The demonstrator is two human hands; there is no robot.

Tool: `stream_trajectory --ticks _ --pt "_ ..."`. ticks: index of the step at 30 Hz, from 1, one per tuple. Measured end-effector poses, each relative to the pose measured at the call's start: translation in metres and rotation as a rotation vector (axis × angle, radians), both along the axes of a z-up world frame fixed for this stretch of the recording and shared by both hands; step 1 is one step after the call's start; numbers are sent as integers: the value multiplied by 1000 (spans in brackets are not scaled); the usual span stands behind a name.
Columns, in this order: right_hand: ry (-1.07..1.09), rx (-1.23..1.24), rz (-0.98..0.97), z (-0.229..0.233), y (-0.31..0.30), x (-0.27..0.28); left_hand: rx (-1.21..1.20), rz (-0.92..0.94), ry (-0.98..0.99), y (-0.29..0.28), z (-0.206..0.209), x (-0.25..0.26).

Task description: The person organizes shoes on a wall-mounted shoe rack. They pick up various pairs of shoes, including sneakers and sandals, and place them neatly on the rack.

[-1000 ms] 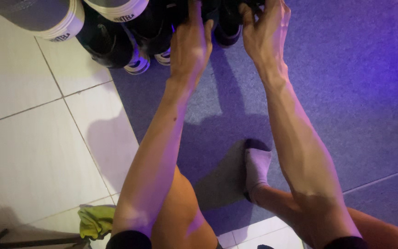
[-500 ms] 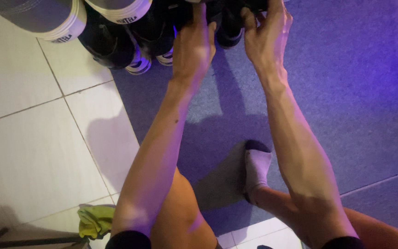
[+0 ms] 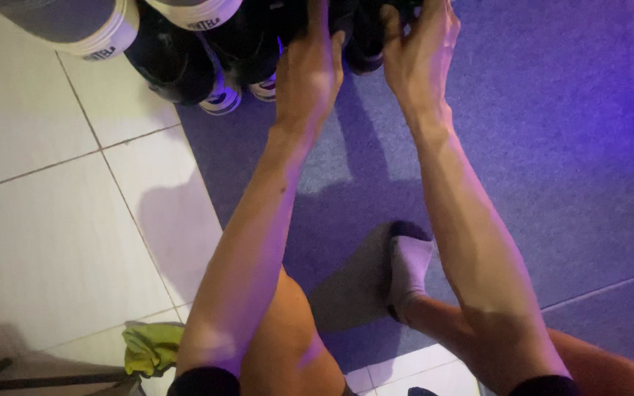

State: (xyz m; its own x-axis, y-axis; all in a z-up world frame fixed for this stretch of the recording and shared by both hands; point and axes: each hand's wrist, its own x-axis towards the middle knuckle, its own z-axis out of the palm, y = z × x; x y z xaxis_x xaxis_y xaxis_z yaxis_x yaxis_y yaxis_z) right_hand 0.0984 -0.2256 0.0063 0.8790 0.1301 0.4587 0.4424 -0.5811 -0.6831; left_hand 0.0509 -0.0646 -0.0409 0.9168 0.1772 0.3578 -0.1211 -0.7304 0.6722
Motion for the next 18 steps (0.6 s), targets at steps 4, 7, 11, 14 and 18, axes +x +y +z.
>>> stream_trajectory --ticks 4,7,11,14,18 --pt "-73 -42 30 -4 -4 1 -54 -34 -167 -2 5 -5" --pt "-11 -43 11 -7 -4 2 -104 -55 -92 0 6 -9" --pt "-72 -110 11 -2 -3 0 -123 -77 -8 1 15 -15" --pt "-131 -185 -78 18 5 -13 -69 -75 83 8 35 -29" --pt "-231 -193 -169 44 28 -53 18 -77 -86 31 64 -51"
